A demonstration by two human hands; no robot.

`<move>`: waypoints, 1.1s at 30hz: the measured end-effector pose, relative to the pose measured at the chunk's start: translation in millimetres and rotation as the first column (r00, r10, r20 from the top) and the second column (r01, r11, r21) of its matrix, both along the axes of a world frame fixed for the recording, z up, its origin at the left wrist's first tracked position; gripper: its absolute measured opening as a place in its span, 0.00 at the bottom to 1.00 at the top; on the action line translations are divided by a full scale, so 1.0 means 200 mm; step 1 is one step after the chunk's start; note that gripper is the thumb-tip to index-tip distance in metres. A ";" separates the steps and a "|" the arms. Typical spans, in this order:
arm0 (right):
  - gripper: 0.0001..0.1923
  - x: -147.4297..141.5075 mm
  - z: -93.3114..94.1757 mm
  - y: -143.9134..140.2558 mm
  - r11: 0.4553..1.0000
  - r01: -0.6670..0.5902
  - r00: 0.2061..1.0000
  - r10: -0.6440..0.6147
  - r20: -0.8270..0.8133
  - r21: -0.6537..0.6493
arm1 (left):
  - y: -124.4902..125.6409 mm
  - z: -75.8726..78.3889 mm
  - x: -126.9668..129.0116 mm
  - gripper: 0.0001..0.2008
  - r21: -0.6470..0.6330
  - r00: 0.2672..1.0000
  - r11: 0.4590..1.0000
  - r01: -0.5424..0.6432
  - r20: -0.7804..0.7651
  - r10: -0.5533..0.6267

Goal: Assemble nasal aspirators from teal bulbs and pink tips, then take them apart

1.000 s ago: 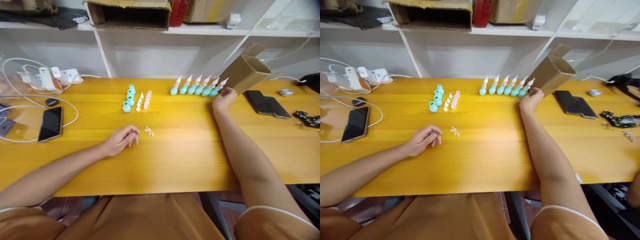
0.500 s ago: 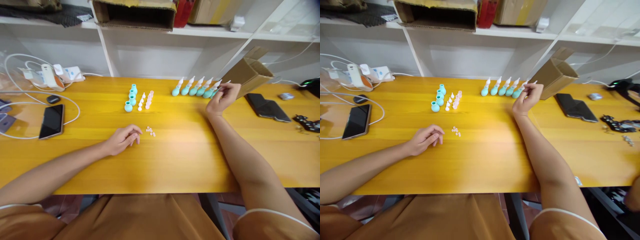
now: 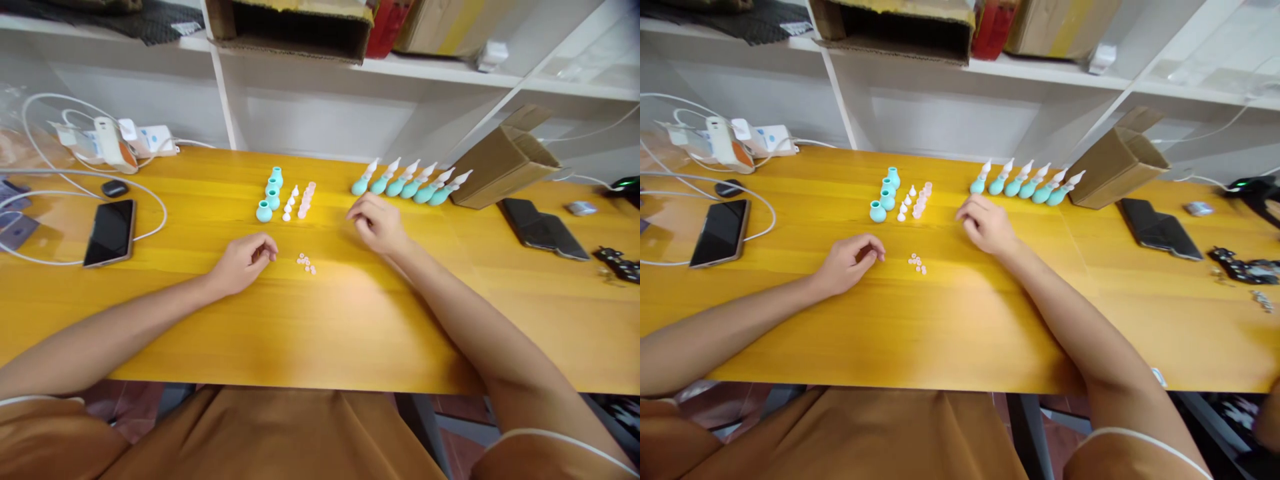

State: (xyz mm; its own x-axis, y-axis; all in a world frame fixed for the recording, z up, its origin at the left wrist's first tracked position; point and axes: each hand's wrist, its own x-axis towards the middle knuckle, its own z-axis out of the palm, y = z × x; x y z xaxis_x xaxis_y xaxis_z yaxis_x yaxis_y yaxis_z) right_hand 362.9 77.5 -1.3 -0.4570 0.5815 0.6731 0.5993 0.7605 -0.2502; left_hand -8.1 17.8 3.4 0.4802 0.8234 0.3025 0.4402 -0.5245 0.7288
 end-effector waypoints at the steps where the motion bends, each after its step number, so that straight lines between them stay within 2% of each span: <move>1: 0.14 -0.08 0.02 -0.03 0.998 -0.033 0.998 0.036 0.052 -0.048 | 0.00 0.00 0.00 0.07 0.001 1.000 1.000 0.013 -0.013 -0.013; 4: 0.18 -0.29 0.10 -0.09 0.986 -0.008 0.961 0.053 0.270 -0.165 | -0.01 0.00 0.01 0.08 0.020 0.997 0.998 0.056 -0.054 -0.055; 8: 0.23 -0.50 0.15 -0.09 0.970 0.123 0.893 -0.016 0.450 -0.209 | -0.02 0.00 0.00 0.08 0.035 0.993 0.996 0.084 -0.087 -0.080; 11: 0.24 -0.58 0.16 -0.05 0.957 0.224 0.837 -0.092 0.540 -0.183 | -0.02 0.00 0.00 0.08 0.031 0.993 0.996 0.079 -0.094 -0.076; 15: 0.21 -0.63 0.14 0.00 0.944 0.270 0.811 -0.116 0.574 -0.191 | -0.02 -0.01 0.01 0.08 0.030 0.992 0.996 0.087 -0.097 -0.084; 18: 0.17 -0.63 0.11 0.04 0.946 0.193 0.881 -0.050 0.471 -0.260 | -0.03 0.00 0.01 0.07 0.026 0.992 0.996 0.081 -0.102 -0.078; 21: 0.11 -0.62 0.10 0.05 0.947 -0.045 0.975 0.111 0.192 -0.319 | -0.02 0.00 0.01 0.05 0.028 0.997 0.999 0.034 -0.072 -0.032; 23: 0.09 -0.61 0.10 0.02 0.910 -0.215 0.973 0.230 0.001 -0.354 | -0.02 -0.01 0.01 0.05 0.016 1.000 1.000 -0.021 -0.017 0.021; 25: 0.07 -0.62 0.10 -0.04 0.853 -0.320 0.947 0.294 -0.127 -0.411 | -0.01 -0.02 0.01 0.10 -0.016 0.996 0.998 -0.063 0.055 0.063; 28: 0.04 -0.64 0.12 -0.15 0.784 -0.370 0.928 0.289 -0.235 -0.498 | 0.00 -0.04 0.01 0.15 -0.065 0.993 0.996 -0.056 0.105 0.062; 33: 0.06 -0.64 0.11 -0.22 0.729 -0.388 0.919 0.259 -0.297 -0.564 | 0.00 -0.02 0.01 0.14 -0.099 0.999 0.995 0.012 0.030 -0.009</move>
State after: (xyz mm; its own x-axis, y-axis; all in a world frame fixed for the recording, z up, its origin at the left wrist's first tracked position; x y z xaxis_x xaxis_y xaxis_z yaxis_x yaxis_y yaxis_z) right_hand 234.5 32.6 21.4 -0.5975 0.7322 0.3269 0.2380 0.5513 -0.7996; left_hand -6.5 17.1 -0.5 0.4813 0.8446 0.2343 0.4121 -0.4540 0.7900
